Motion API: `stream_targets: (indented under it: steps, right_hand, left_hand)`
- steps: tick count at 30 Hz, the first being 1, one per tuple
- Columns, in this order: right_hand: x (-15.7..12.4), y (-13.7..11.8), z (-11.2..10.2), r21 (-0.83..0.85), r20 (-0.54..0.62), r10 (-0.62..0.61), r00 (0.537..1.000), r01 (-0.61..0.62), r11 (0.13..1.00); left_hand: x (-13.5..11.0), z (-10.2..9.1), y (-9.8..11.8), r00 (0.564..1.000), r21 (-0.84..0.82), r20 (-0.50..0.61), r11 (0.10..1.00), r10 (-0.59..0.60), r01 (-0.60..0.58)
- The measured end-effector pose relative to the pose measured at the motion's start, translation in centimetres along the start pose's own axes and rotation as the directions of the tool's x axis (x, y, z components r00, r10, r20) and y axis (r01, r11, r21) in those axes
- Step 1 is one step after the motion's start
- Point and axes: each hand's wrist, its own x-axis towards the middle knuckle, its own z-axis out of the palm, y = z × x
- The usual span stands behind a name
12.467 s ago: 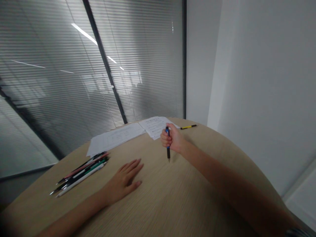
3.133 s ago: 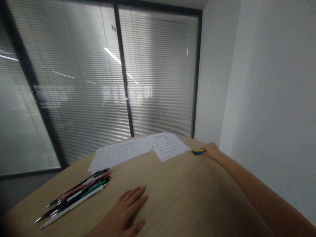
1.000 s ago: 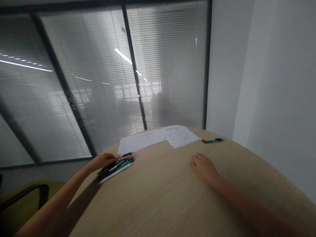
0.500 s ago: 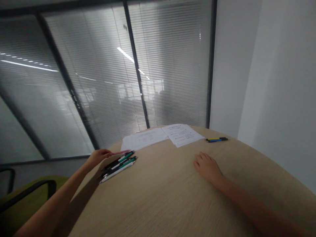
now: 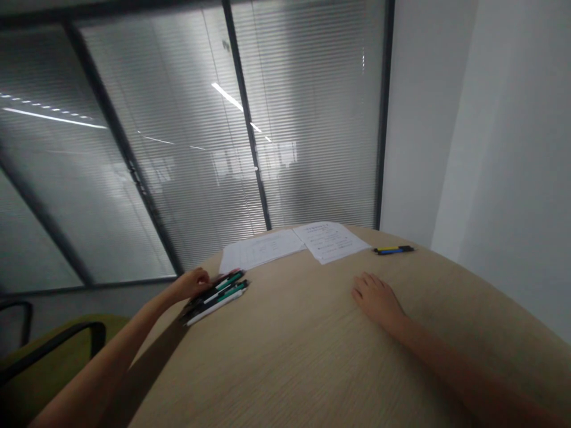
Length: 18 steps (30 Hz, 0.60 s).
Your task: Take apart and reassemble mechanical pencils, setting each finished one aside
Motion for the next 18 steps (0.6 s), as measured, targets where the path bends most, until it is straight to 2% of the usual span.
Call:
stream_targets:
  steps: [4, 18]
  right_hand:
    - [0.0, -0.1, -0.1, 0.008, -0.017, 0.004, 1.0, -0.003, 1.0]
    - [0.0, -0.2, -0.1, 0.049, -0.037, 0.002, 0.999, -0.001, 0.999]
  left_hand:
    - [0.0, -0.3, 0.6, 0.999, 0.04, 0.02, 0.999, 0.035, -0.036]
    - [0.1, -0.5, 1.6, 0.986, 0.084, 0.159, 0.995, 0.043, -0.057]
